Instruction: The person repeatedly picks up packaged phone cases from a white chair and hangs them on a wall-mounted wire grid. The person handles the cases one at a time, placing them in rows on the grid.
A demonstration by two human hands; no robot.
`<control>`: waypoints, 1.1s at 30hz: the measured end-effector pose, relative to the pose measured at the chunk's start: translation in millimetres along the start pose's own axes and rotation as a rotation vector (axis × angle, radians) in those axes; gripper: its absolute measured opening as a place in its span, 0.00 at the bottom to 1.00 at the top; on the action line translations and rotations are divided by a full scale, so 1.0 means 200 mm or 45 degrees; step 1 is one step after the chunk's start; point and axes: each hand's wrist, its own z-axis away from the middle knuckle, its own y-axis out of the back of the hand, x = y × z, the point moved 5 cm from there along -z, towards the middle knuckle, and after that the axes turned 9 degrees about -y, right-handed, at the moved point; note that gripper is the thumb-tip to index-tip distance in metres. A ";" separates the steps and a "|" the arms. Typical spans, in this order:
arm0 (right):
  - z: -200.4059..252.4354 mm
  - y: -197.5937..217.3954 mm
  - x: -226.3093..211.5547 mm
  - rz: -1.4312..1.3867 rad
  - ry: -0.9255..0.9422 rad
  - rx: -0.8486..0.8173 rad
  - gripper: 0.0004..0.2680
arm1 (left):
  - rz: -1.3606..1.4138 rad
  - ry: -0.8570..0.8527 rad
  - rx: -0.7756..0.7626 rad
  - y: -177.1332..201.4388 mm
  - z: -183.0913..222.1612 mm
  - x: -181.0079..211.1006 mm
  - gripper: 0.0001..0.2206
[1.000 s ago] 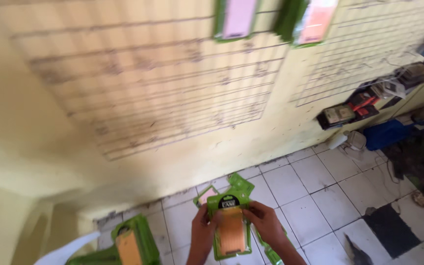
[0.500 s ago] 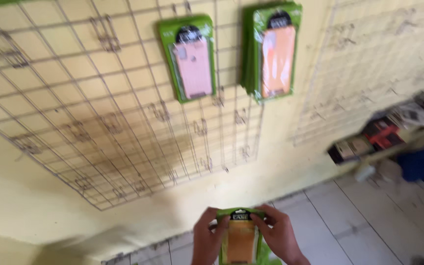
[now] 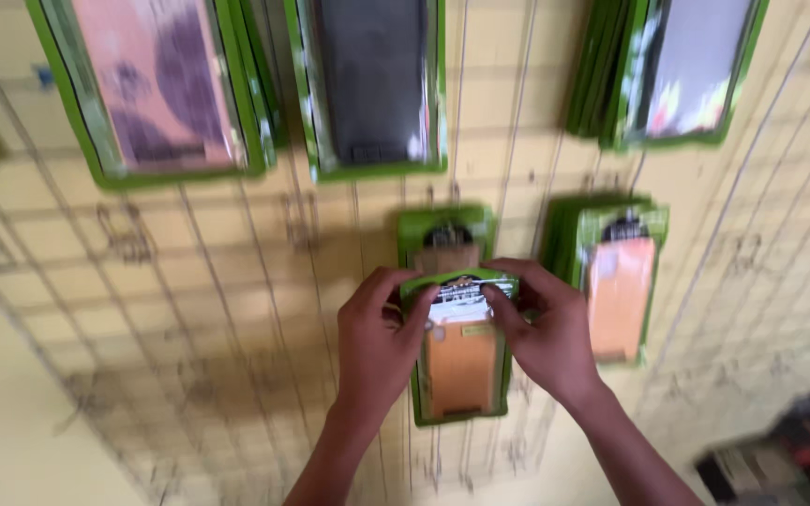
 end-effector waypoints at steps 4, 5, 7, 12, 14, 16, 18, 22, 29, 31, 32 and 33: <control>-0.20 -0.01 -0.04 -0.004 -0.080 0.023 0.14 | -0.061 -0.012 0.052 -0.01 -0.22 -0.05 0.10; -0.21 -0.02 -0.05 0.024 -0.083 0.030 0.15 | -0.066 -0.032 0.062 -0.02 -0.24 -0.06 0.10; -0.25 -0.03 -0.04 -0.043 -0.148 0.012 0.16 | -0.078 -0.077 0.082 -0.04 -0.28 -0.10 0.11; -0.30 -0.07 -0.07 0.017 0.287 0.139 0.17 | -0.088 -0.104 0.073 -0.08 -0.34 -0.20 0.13; -0.28 -0.10 -0.06 0.161 0.417 0.261 0.16 | -0.184 -0.100 0.091 -0.08 -0.33 -0.22 0.14; -0.29 -0.12 -0.03 0.244 0.369 0.315 0.16 | -0.391 -0.134 0.119 -0.09 -0.32 -0.21 0.15; -0.26 -0.14 -0.02 0.329 0.381 0.379 0.17 | -0.510 -0.241 0.248 -0.07 -0.30 -0.17 0.19; -0.22 -0.15 -0.01 0.453 0.470 0.419 0.21 | -0.474 -0.283 0.325 -0.09 -0.28 -0.16 0.23; -0.07 -0.21 0.07 0.575 0.494 0.297 0.25 | -0.457 -0.143 0.289 -0.18 -0.11 -0.22 0.29; 0.01 -0.22 0.13 0.552 0.377 0.219 0.27 | -0.512 -0.101 0.240 -0.20 -0.04 -0.24 0.32; 0.05 -0.23 0.16 0.539 0.320 0.180 0.28 | -0.517 -0.086 0.222 -0.20 0.01 -0.25 0.32; 0.09 -0.23 0.17 0.574 0.327 0.168 0.29 | -0.523 -0.077 0.211 -0.20 0.05 -0.25 0.33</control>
